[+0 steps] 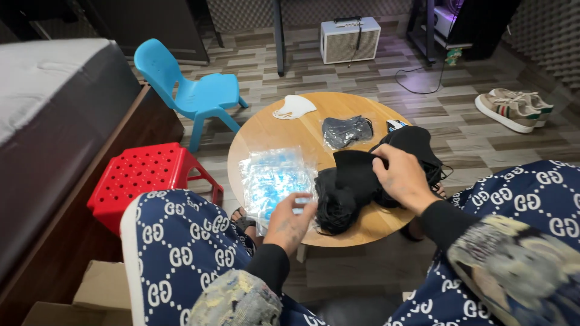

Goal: Unboxing and inspecting black fabric items from plastic packaging on a small table

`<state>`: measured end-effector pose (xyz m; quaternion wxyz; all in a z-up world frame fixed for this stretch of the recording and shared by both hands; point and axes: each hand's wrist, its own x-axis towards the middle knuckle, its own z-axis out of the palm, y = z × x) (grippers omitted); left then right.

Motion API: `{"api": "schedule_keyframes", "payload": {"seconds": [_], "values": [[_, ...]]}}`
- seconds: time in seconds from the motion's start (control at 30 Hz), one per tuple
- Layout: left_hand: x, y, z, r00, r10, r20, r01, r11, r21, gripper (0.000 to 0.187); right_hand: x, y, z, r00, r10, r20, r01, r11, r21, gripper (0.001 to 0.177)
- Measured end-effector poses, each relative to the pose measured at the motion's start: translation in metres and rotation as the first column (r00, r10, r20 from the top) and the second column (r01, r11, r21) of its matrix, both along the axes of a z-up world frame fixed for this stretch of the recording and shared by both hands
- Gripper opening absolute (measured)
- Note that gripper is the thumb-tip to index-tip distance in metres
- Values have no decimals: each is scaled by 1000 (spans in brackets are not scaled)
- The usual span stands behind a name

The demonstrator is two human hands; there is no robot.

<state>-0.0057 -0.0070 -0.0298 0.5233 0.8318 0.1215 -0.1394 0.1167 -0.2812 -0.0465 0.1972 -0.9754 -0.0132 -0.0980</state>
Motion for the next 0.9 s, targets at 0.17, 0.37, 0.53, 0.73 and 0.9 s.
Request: {"api": "schedule_keyframes", "payload": {"seconds": [0.17, 0.37, 0.53, 0.73, 0.9], "values": [[-12, -17, 48, 987, -92, 130, 127, 950, -287, 109, -36, 17, 45, 956, 143, -256, -57, 947, 316, 30], [-17, -23, 48, 992, -129, 0, 119, 920, -372, 72, -76, 45, 72, 831, 421, -364, -159, 806, 570, 21], [-7, -18, 42, 993, 94, -75, -114, 935, -336, 74, -51, 38, 44, 901, 309, -306, -144, 876, 460, 30], [-8, -14, 37, 990, 126, -69, -141, 940, -310, 71, -20, 21, -27, 953, 150, -265, -101, 977, 189, 33], [-11, -13, 48, 994, 92, -52, -103, 949, -300, 75, -30, 35, -26, 975, 135, -179, -157, 980, -120, 50]]}}
